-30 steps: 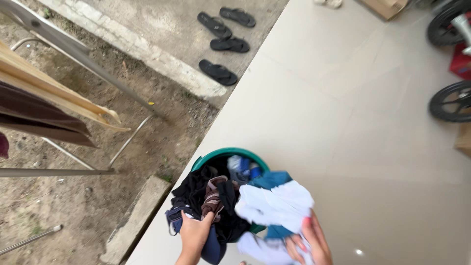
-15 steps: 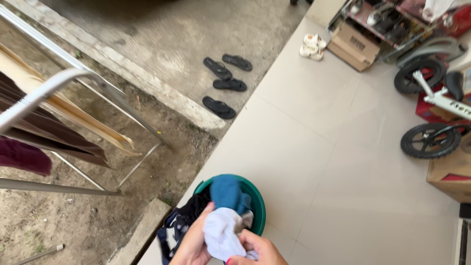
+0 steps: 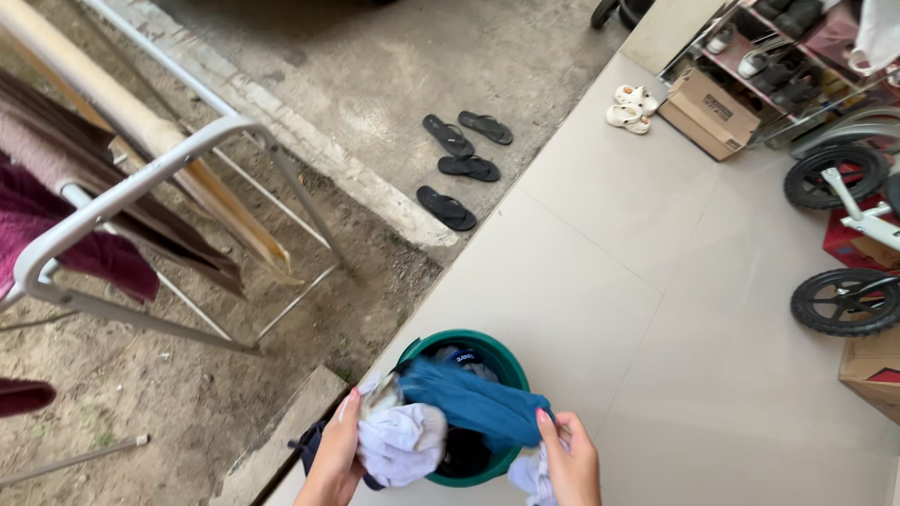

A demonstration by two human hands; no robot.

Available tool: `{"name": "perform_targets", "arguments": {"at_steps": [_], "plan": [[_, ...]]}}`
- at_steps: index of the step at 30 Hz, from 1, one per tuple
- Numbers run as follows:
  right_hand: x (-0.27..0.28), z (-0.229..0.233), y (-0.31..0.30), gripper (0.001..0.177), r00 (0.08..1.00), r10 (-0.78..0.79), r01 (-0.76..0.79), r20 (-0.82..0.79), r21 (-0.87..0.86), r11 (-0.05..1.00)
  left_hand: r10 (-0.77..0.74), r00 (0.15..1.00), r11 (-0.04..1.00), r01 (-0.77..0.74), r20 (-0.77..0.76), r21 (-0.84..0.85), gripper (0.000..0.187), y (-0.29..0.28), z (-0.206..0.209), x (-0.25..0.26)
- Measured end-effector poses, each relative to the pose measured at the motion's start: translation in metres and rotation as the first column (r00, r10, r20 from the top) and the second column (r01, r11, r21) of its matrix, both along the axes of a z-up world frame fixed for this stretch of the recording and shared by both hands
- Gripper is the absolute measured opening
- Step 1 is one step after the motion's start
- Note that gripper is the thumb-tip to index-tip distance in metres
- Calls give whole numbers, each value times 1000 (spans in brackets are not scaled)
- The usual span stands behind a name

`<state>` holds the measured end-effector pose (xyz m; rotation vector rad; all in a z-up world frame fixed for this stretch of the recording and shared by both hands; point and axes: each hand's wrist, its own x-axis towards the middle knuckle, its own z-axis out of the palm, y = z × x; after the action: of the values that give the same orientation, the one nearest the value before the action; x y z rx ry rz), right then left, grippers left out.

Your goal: The person takes laundry items from a bucket and hangs them on a multi-arm rotary dryer and a rack with hangers.

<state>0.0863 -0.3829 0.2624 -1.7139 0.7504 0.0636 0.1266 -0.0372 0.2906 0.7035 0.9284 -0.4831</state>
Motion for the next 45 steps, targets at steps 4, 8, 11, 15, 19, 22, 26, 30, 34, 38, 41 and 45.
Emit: {"name": "perform_targets", "arguments": {"at_steps": [4,8,11,15,19,22,26,30,34,38,41,45], "plan": [[5,-17,26,39,966,162,-198,-200,-178,964,-268,955,900,201,128,386,55,-2,-90,-43],[13,-8,55,67,990,140,-141,-25,-41,989,-491,819,758,235,296,608,70,-63,-156,-85],[16,19,77,60,998,66,-69,23,127,990,-542,759,755,249,362,607,73,-104,-156,-96],[20,59,108,37,916,399,-392,-32,129,911,-645,661,697,303,384,650,60,-132,-144,-86],[10,70,158,30,586,732,-554,347,-489,674,-493,782,791,221,381,570,52,-120,-164,-92],[-7,35,173,27,653,600,-449,463,-402,798,-242,862,877,-2,445,480,52,-64,-172,-83],[-67,-93,214,24,631,738,-679,239,-290,674,367,901,891,-412,232,189,54,55,-132,-75],[-117,-235,274,20,417,908,-844,34,-357,401,488,772,769,-601,407,218,54,175,-91,-82],[-111,-326,312,24,270,959,-857,-79,-474,202,572,776,685,-630,265,366,45,232,-99,-100],[-90,-398,342,30,369,886,-907,-279,-316,279,322,872,871,-426,369,246,60,247,-155,-143],[-111,-380,312,30,584,788,-802,-196,9,597,220,973,914,-230,67,334,55,233,-207,-193],[-111,-293,287,28,486,852,-874,-197,-138,467,144,986,950,-162,88,267,43,178,-326,-228]]}}
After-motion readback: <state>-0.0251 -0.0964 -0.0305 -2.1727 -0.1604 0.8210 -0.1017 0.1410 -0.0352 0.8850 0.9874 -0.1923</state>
